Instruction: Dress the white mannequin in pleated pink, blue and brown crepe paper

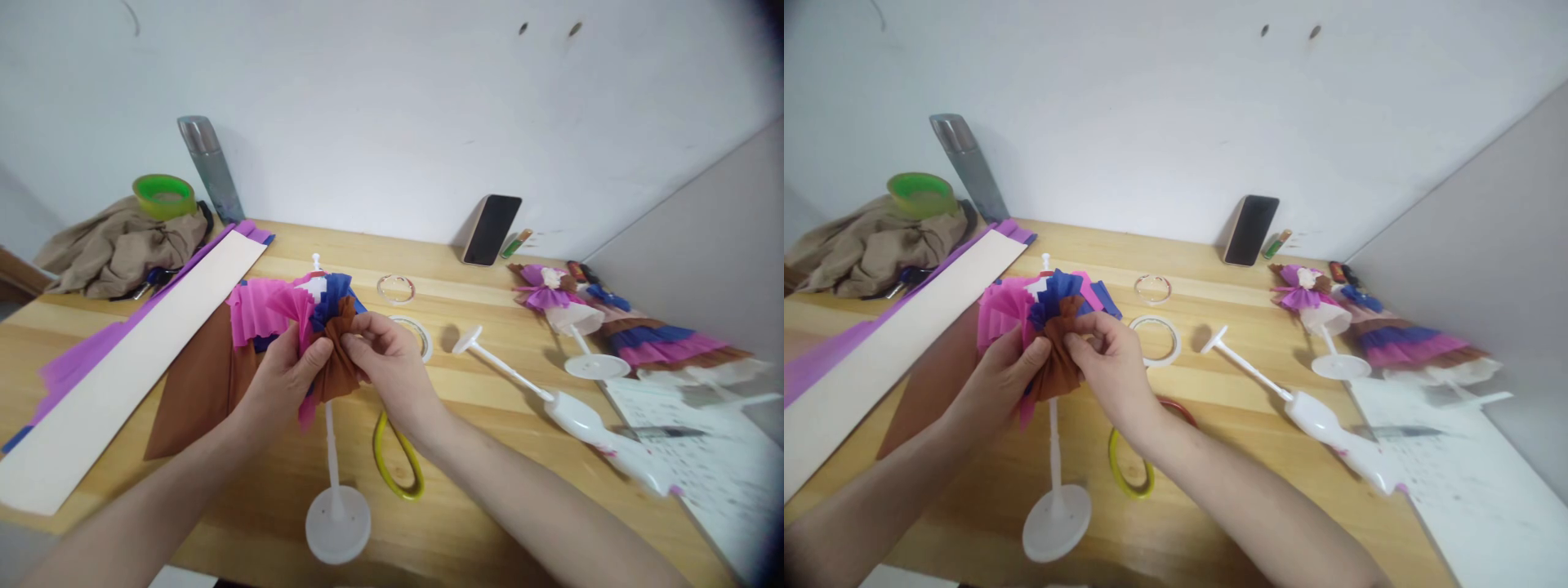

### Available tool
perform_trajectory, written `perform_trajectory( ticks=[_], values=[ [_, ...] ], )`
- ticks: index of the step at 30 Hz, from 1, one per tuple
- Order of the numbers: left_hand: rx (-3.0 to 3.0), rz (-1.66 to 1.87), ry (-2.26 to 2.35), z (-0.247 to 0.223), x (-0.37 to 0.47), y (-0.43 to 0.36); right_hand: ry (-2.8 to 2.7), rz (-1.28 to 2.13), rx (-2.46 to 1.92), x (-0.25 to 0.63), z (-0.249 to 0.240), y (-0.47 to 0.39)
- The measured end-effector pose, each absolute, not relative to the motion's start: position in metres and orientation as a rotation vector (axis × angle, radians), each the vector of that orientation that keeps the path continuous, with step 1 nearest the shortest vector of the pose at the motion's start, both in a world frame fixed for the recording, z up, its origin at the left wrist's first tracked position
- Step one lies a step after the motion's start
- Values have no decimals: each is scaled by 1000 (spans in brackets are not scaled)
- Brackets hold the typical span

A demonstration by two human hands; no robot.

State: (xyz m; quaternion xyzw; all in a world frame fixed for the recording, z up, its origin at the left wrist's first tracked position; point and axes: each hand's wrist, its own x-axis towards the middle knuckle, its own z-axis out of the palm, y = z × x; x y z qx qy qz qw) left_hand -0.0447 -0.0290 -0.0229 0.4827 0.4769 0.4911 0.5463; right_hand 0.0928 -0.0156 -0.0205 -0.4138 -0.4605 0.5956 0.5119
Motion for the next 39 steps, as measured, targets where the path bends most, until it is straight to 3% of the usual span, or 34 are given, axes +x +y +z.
perform_trajectory(
  ticks=[39],
  values=[
    [965, 1057, 1128, -40, -41, -18, -1156, 1539, -1070, 103, -41, -2]
  ],
)
